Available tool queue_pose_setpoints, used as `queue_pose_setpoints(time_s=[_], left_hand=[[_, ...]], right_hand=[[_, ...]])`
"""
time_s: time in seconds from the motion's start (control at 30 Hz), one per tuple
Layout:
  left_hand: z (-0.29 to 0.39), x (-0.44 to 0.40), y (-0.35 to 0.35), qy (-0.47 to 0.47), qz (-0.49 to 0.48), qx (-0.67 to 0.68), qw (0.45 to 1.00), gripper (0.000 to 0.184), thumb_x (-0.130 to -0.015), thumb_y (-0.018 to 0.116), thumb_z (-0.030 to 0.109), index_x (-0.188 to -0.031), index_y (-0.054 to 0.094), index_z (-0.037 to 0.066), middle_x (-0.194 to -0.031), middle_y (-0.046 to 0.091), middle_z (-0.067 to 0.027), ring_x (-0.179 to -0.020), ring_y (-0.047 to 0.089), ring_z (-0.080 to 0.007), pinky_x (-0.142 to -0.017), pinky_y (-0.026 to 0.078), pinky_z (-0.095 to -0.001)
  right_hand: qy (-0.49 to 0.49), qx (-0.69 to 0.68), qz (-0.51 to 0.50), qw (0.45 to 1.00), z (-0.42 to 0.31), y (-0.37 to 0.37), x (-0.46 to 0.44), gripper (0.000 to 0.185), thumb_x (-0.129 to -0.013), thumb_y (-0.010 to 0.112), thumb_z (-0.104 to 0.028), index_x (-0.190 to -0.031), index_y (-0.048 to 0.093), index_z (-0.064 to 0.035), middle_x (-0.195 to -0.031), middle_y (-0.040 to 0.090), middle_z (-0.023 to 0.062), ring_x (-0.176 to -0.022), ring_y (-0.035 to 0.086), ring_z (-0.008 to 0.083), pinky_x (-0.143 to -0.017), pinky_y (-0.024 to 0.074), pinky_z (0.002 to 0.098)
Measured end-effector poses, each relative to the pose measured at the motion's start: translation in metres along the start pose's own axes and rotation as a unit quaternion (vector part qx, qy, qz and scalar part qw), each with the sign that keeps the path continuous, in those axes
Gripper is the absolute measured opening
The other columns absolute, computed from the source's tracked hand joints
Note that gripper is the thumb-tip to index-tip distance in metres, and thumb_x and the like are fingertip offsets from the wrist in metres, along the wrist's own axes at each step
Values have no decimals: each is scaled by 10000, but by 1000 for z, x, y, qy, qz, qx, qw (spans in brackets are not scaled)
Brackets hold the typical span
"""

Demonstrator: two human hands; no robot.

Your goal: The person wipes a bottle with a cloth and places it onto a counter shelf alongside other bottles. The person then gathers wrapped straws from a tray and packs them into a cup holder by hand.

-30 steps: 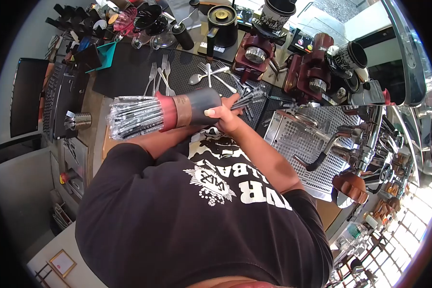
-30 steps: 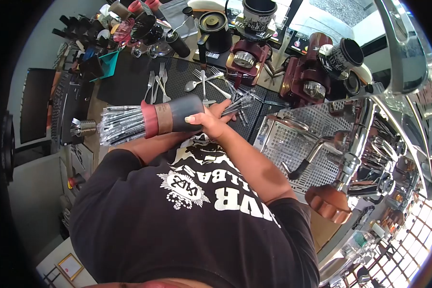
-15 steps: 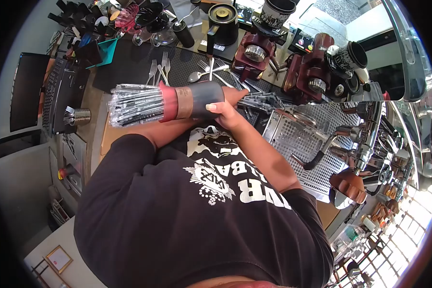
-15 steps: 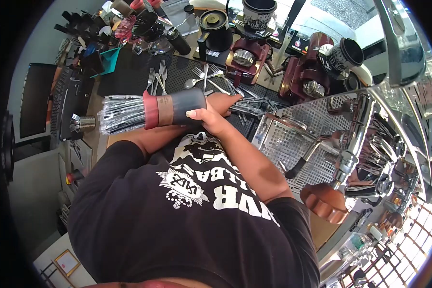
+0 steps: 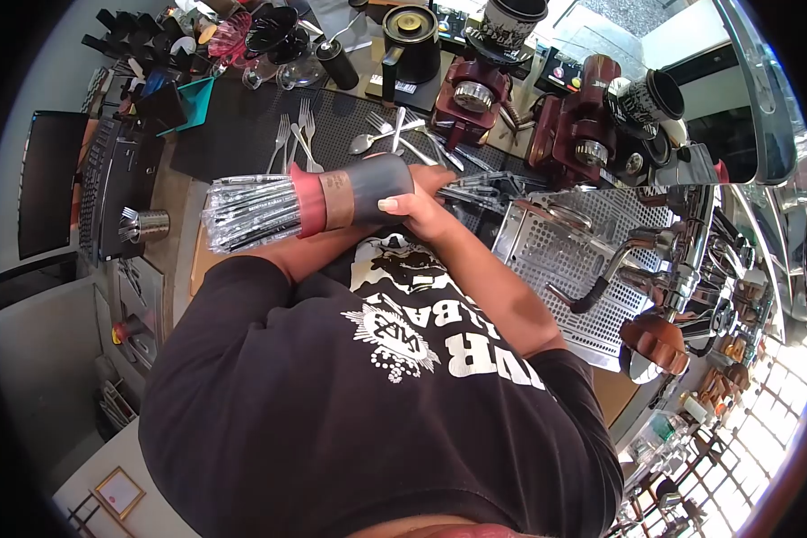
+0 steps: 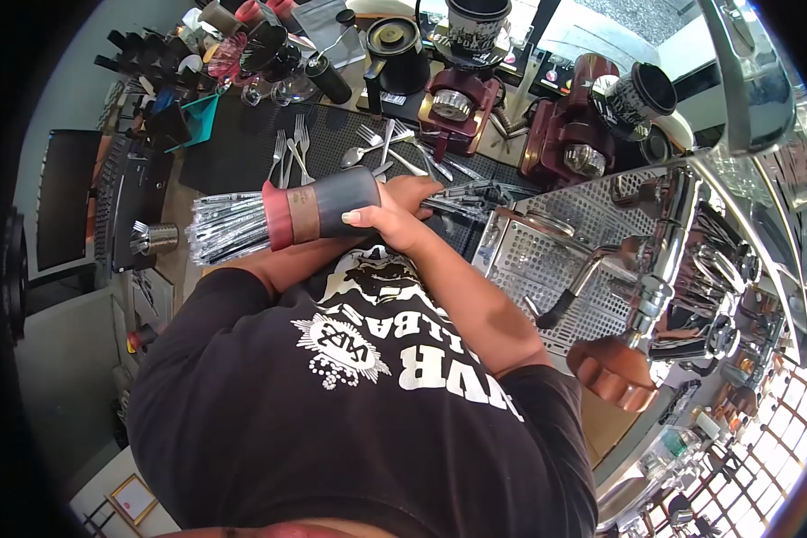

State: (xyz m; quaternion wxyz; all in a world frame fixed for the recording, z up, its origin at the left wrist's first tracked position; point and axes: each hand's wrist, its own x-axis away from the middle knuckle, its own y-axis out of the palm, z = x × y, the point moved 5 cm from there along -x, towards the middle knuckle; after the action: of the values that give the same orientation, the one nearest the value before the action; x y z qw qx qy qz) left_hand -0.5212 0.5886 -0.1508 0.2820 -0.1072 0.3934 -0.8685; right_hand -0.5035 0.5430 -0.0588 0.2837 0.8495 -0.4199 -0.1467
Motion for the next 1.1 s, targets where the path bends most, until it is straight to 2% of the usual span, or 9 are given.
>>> queue_pose_setpoints(time_s=[0.1, 0.23, 0.43, 0.53, 0.6, 0.73, 0.87, 0.93, 1.1], left_hand=[[-13, 4, 11, -11, -17, -29, 999, 541, -696, 808, 108, -1192, 612, 15, -1099, 661, -200, -971, 659, -417, -782, 529, -475], [-8, -1, 6, -57, -76, -58, 994, 614, -683, 823, 121, -1239, 582, 19, -1148, 631, -198, -961, 665, -419, -760, 540, -475], [-3, -4, 7, -82, -71, -92, 990, 609, -675, 838, 135, -1218, 578, 45, -1194, 561, -187, -939, 665, -419, -785, 553, -480], [4, -1, 1, -64, -42, -66, 995, 599, -655, 840, 129, -1185, 576, 43, -1165, 546, -184, -941, 652, -404, -788, 542, -463], [-6, 1, 5, 19, 1, -40, 999, 606, -639, 843, 138, -1170, 570, 34, -1172, 533, -187, -949, 641, -393, -777, 530, -457], [8, 6, -12, 79, 91, 47, 992, 584, -626, 837, 162, -1120, 565, 10, -1087, 562, -177, -974, 616, -372, -756, 507, -445], [49, 3, -62, 81, 83, -114, 987, 591, -690, 806, 182, -1194, 544, 19, -987, 633, -180, -939, 644, -391, -756, 524, -462], [55, 1, -69, 78, 68, -147, 984, 575, -709, 794, 182, -1196, 538, 16, -991, 644, -191, -944, 650, -398, -759, 528, -469], [25, -21, -38, -61, -71, -106, 990, 538, -756, 766, 185, -1202, 522, 8, -999, 671, -218, -956, 664, -413, -765, 537, -486]], right_hand=[[-19, -19, 16, 1000, -7, 5, 0, 737, -750, 707, -321, -1338, 473, 57, -1232, 601, 148, -1141, 573, 227, -1021, 443, 365], [-23, -12, 18, 1000, -6, 6, 0, 697, -768, 704, -270, -1343, 461, 40, -1226, 598, 140, -1140, 575, 220, -1032, 439, 363], [-27, 0, 15, 1000, -4, 2, -1, 685, -767, 701, -272, -1334, 467, 35, -1244, 581, 140, -1167, 553, 219, -1038, 432, 362], [-27, 1, 7, 1000, 2, -5, -3, 706, -765, 684, -311, -1338, 469, 40, -1255, 572, 143, -1161, 549, 229, -1031, 430, 357], [-33, 8, 7, 999, 8, -9, -3, 723, -764, 668, -338, -1344, 467, 44, -1251, 572, 145, -1142, 556, 238, -1026, 426, 347], [-4, -98, 16, 995, 11, 1, 4, 736, -764, 635, -355, -1354, 463, 50, -1224, 583, 164, -1124, 590, 291, -961, 504, 425], [-7, -194, -5, 981, -1, 4, 9, 791, -732, 618, -324, -1406, 386, 17, -1294, 532, 212, -1112, 614, 378, -872, 564, 534], [-21, -208, -21, 978, -3, 1, 7, 804, -719, 611, -327, -1411, 377, 8, -1304, 530, 232, -1087, 622, 404, -844, 571, 552], [-19, -214, -40, 976, -4, 1, 5, 729, -743, 588, -392, -1326, 499, 36, -1175, 635, 234, -997, 659, 396, -817, 567, 512]])
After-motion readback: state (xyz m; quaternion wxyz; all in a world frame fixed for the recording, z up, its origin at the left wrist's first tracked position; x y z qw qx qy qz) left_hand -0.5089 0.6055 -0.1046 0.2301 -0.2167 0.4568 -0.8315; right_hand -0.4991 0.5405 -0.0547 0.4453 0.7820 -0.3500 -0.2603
